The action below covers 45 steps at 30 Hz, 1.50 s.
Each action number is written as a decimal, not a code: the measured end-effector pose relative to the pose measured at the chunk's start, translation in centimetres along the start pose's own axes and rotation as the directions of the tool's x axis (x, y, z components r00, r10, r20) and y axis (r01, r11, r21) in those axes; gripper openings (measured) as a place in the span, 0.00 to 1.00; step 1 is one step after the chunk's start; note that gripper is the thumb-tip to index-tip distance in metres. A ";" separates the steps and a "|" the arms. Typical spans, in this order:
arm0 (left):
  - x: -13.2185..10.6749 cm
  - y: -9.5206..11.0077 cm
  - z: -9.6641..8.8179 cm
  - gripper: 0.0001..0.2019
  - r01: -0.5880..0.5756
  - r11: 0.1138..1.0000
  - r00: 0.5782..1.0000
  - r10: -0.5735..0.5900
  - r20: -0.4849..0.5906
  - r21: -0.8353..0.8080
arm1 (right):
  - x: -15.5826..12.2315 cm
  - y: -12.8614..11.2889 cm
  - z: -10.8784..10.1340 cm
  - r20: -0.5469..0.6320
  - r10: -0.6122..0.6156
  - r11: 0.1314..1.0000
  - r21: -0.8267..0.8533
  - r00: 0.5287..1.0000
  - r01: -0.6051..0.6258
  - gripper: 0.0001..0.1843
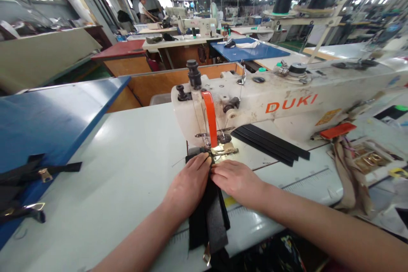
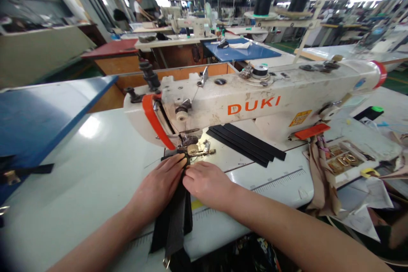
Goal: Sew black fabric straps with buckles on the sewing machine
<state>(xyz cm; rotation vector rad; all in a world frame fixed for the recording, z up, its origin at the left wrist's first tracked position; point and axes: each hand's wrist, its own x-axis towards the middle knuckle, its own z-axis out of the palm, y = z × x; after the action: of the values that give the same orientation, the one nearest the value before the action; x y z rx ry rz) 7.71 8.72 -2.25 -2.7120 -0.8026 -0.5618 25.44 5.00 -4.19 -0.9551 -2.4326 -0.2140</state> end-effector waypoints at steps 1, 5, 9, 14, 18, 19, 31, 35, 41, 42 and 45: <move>-0.1 0.1 -0.1 0.18 -0.010 1.000 1.000 0.010 0.004 0.002 | 0.0 0.1 0.1 0.002 0.003 1.000 0.000 1.000 -0.003 0.04; -1.5 1.7 -1.8 0.18 0.009 1.000 0.996 -0.007 0.089 -0.020 | -0.3 0.4 0.2 -0.001 0.005 1.000 -0.002 1.000 -0.005 0.06; -4.3 5.3 -4.6 0.19 0.002 0.998 0.989 0.007 0.147 -0.060 | -0.7 0.5 -0.1 -0.005 -0.012 0.999 0.034 1.000 0.012 0.11; -6.6 7.7 -4.8 0.15 -0.112 0.991 0.989 0.118 0.088 -0.073 | -1.1 0.1 -0.4 0.094 0.035 0.994 0.097 0.995 -0.044 0.15; -7.3 7.5 -3.9 0.15 -0.153 0.983 0.987 0.158 0.040 -0.104 | -2.3 -0.8 -0.5 0.063 0.122 0.981 0.142 0.991 -0.130 0.15; -7.4 7.3 -3.7 0.15 -0.165 0.980 0.985 0.170 0.035 -0.113 | -2.8 -1.2 -0.7 0.040 0.146 0.977 0.153 0.989 -0.150 0.15; -7.8 6.8 -4.0 0.15 -0.240 0.958 0.970 0.232 -0.066 -0.160 | -5.7 -3.5 -3.0 -0.021 0.039 0.941 0.336 0.999 -0.029 0.13; -7.5 7.0 -4.0 0.16 -0.241 0.956 0.970 0.231 -0.073 -0.167 | -5.7 -3.5 -3.0 -0.023 0.032 0.938 0.345 0.999 -0.022 0.13; -7.5 6.7 -4.1 0.17 -0.259 0.949 0.966 0.257 -0.034 -0.181 | -5.7 -3.5 -3.3 -0.018 0.035 0.933 0.359 0.999 -0.026 0.13; -7.6 6.6 -4.1 0.17 -0.260 0.947 0.965 0.261 -0.023 -0.187 | -5.7 -3.5 -3.3 -0.013 0.038 0.931 0.363 0.999 -0.031 0.13; -8.0 6.6 -3.9 0.18 -0.252 0.946 0.965 0.261 0.017 -0.201 | -5.8 -3.5 -3.4 -0.007 0.044 0.925 0.377 0.999 -0.038 0.13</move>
<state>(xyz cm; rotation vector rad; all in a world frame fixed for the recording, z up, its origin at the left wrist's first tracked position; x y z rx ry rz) 4.13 -1.75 -3.11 -2.9559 -0.4088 -0.5497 28.06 -2.06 -4.10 -0.8226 -2.3182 0.2549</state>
